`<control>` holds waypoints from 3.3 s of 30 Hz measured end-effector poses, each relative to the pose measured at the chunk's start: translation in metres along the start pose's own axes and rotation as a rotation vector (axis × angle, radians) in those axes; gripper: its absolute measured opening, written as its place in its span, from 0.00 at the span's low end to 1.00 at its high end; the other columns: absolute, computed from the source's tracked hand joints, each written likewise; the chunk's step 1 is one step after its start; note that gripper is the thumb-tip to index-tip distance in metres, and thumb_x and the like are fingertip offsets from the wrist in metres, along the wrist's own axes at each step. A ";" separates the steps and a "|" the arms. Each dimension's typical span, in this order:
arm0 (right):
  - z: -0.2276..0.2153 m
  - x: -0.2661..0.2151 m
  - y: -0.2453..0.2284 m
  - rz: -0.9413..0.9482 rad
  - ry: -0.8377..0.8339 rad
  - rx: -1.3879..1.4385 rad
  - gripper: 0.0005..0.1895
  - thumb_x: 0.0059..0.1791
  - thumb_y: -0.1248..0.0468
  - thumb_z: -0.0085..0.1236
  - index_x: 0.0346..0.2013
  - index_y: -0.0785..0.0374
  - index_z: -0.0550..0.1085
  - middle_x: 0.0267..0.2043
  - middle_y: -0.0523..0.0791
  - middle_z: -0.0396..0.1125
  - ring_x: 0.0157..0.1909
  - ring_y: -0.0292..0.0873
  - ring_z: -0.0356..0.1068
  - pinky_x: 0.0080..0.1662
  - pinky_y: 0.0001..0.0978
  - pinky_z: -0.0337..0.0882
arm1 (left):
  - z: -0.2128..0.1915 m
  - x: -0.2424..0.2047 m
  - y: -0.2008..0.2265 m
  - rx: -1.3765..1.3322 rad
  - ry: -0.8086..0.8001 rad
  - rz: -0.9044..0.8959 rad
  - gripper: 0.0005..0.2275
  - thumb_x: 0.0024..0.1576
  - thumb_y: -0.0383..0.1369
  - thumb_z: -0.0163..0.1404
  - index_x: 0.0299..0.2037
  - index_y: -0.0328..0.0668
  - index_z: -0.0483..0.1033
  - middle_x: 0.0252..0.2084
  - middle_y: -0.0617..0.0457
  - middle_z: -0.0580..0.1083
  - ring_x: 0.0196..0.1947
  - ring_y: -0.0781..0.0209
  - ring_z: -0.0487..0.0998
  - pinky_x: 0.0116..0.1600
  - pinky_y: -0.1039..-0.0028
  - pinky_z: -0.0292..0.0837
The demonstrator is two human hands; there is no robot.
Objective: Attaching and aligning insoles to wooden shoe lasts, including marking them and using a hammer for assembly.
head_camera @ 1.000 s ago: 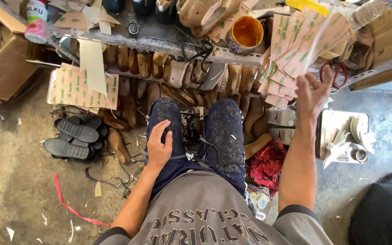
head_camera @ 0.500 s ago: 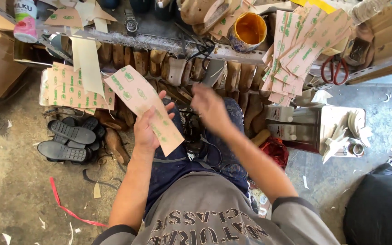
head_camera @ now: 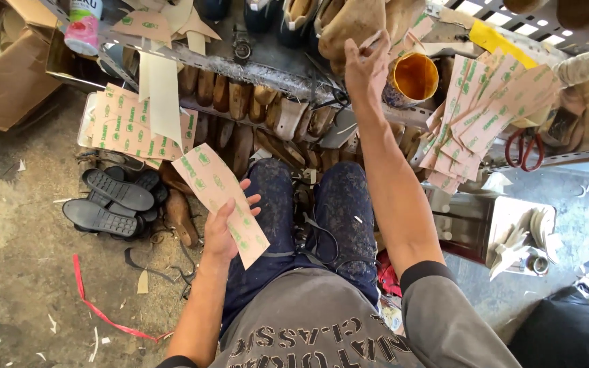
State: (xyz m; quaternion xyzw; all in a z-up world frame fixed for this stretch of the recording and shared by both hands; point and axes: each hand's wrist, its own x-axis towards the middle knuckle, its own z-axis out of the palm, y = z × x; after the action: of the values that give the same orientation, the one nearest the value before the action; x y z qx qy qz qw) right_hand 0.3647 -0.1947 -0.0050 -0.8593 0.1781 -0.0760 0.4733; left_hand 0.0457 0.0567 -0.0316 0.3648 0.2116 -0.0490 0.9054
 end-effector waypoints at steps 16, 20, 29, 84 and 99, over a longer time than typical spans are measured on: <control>0.002 0.000 -0.072 0.537 0.114 0.673 0.29 0.41 0.64 0.69 0.54 0.69 0.71 0.65 0.53 0.63 0.57 0.54 0.73 0.41 0.33 0.86 | -0.004 -0.007 0.015 -0.330 -0.297 0.027 0.40 0.57 0.58 0.47 0.73 0.37 0.55 0.68 0.33 0.65 0.54 0.38 0.76 0.50 0.54 0.79; -0.001 -0.020 -0.063 0.409 0.086 0.883 0.15 0.44 0.64 0.67 0.43 0.68 0.76 0.52 0.51 0.70 0.41 0.45 0.75 0.36 0.28 0.84 | -0.018 -0.015 0.016 -0.317 -0.263 0.056 0.39 0.58 0.57 0.47 0.73 0.37 0.55 0.67 0.33 0.66 0.54 0.40 0.77 0.49 0.55 0.79; 0.032 -0.023 -0.090 0.494 0.000 0.832 0.17 0.47 0.66 0.64 0.49 0.71 0.75 0.52 0.55 0.72 0.40 0.46 0.75 0.36 0.25 0.82 | -0.030 -0.022 0.019 -0.351 -0.238 0.069 0.41 0.57 0.60 0.46 0.73 0.36 0.56 0.67 0.33 0.66 0.53 0.40 0.77 0.49 0.56 0.79; -0.195 -0.341 0.054 0.544 -0.451 0.978 0.30 0.39 0.71 0.67 0.57 0.64 0.72 0.45 0.55 0.71 0.43 0.60 0.76 0.42 0.56 0.78 | 0.082 -0.021 -0.015 -0.299 -0.436 0.140 0.31 0.61 0.56 0.37 0.73 0.55 0.58 0.72 0.30 0.60 0.64 0.28 0.70 0.62 0.31 0.67; -0.202 -0.369 0.024 -0.392 -0.362 0.294 0.44 0.44 0.63 0.69 0.73 0.61 0.59 0.73 0.55 0.57 0.73 0.54 0.54 0.70 0.50 0.54 | 0.136 -0.049 -0.040 -0.323 -0.722 0.192 0.41 0.54 0.54 0.53 0.73 0.37 0.54 0.69 0.27 0.60 0.66 0.31 0.66 0.65 0.39 0.62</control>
State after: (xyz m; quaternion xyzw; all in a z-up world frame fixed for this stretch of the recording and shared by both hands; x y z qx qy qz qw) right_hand -0.0427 -0.2258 0.0975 -0.7992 -0.0914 -0.0366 0.5930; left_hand 0.0387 -0.0677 0.0509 0.1953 -0.1500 -0.0551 0.9676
